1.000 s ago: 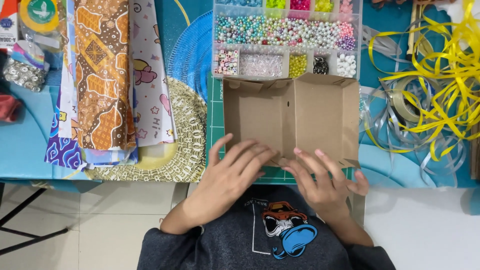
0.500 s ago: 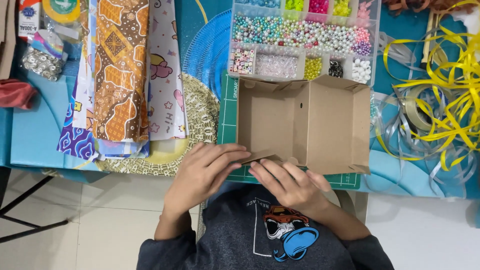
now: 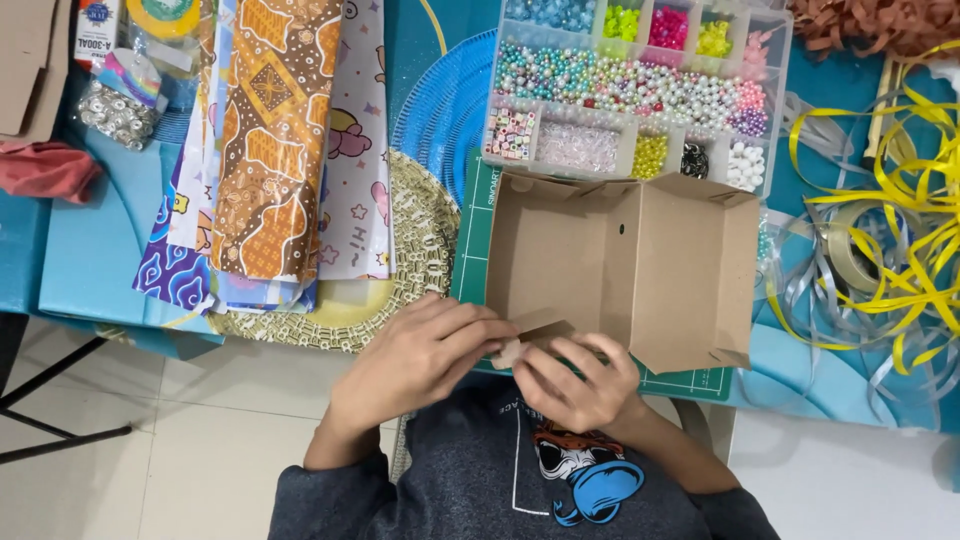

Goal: Assembling a small cardboard box and filling it with shredded paper and decorative beads.

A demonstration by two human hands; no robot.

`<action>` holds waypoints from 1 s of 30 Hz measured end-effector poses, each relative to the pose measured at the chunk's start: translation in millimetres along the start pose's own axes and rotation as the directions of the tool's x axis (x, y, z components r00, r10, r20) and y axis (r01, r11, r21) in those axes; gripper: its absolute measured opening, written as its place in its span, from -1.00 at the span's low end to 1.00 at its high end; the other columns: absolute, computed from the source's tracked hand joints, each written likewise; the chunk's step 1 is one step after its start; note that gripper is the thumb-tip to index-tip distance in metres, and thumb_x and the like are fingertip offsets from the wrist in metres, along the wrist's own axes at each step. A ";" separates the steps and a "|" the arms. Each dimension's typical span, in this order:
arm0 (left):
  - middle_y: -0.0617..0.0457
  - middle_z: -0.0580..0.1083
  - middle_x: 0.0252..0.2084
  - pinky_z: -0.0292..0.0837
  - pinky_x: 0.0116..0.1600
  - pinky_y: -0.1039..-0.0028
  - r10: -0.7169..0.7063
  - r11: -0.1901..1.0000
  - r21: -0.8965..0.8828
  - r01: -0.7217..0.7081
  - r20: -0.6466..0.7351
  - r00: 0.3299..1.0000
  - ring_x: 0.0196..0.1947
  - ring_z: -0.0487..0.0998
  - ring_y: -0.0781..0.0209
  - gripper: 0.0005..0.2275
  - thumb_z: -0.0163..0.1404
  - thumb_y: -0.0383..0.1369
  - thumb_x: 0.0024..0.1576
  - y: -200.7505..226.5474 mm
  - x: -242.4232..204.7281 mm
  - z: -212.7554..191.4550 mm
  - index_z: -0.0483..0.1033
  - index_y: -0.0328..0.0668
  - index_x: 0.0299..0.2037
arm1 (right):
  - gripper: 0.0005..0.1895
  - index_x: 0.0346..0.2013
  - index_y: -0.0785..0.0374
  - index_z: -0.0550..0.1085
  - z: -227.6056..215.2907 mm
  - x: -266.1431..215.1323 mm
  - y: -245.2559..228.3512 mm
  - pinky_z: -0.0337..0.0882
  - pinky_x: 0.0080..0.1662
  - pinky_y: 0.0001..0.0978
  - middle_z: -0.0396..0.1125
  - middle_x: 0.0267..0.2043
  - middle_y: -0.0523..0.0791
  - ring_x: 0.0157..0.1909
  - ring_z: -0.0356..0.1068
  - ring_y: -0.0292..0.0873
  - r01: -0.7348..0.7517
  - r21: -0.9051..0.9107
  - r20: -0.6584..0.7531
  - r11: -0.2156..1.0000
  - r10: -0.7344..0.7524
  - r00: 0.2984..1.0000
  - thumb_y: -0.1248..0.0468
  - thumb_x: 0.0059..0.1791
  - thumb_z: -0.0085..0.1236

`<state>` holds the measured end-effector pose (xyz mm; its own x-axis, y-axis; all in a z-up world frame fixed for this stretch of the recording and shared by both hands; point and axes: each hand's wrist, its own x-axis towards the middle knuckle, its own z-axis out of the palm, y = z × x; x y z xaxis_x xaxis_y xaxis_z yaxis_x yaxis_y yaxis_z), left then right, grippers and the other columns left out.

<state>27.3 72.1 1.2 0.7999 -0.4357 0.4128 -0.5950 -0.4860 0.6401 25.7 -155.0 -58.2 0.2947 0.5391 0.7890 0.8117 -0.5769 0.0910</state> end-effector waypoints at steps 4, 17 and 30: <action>-0.06 0.61 -0.28 0.46 -0.24 0.34 -0.033 0.999 -0.002 0.034 0.052 0.998 -0.38 0.61 -0.01 -0.89 0.09 -0.49 0.18 -0.2 -3.7 -0.6 0.65 -0.21 -0.15 | -0.81 -0.45 -0.14 0.59 0.8 -6.4 -4.4 0.53 -0.09 -0.25 0.54 -0.31 -0.35 -0.30 0.49 -0.24 0.018 0.048 -0.037 0.999 -0.016 0.999 0.24 0.04 0.26; 0.03 0.60 -0.30 0.42 -0.23 0.34 -0.032 0.999 0.039 0.029 0.072 0.997 -0.39 0.61 0.04 -0.88 0.04 -0.43 0.20 -3.2 -3.1 2.4 0.65 -0.11 -0.14 | -0.69 -0.40 0.01 0.62 5.5 21.6 -1.4 0.66 -0.12 -0.30 0.56 -0.29 -0.18 -0.21 0.60 -0.18 0.106 0.156 -0.091 0.982 -0.093 0.992 0.28 0.15 -0.01; 0.02 0.58 -0.34 0.41 -0.23 0.33 -0.023 0.998 0.065 0.014 0.145 0.989 -0.40 0.63 0.00 -0.87 0.03 -0.44 0.16 6.5 6.6 -7.1 0.65 -0.08 -0.18 | -0.79 -0.49 0.00 0.60 9.8 4.0 -1.3 0.62 -0.24 -0.32 0.56 -0.30 -0.22 -0.28 0.56 -0.18 0.109 0.125 -0.129 0.986 -0.093 0.987 0.35 0.02 0.23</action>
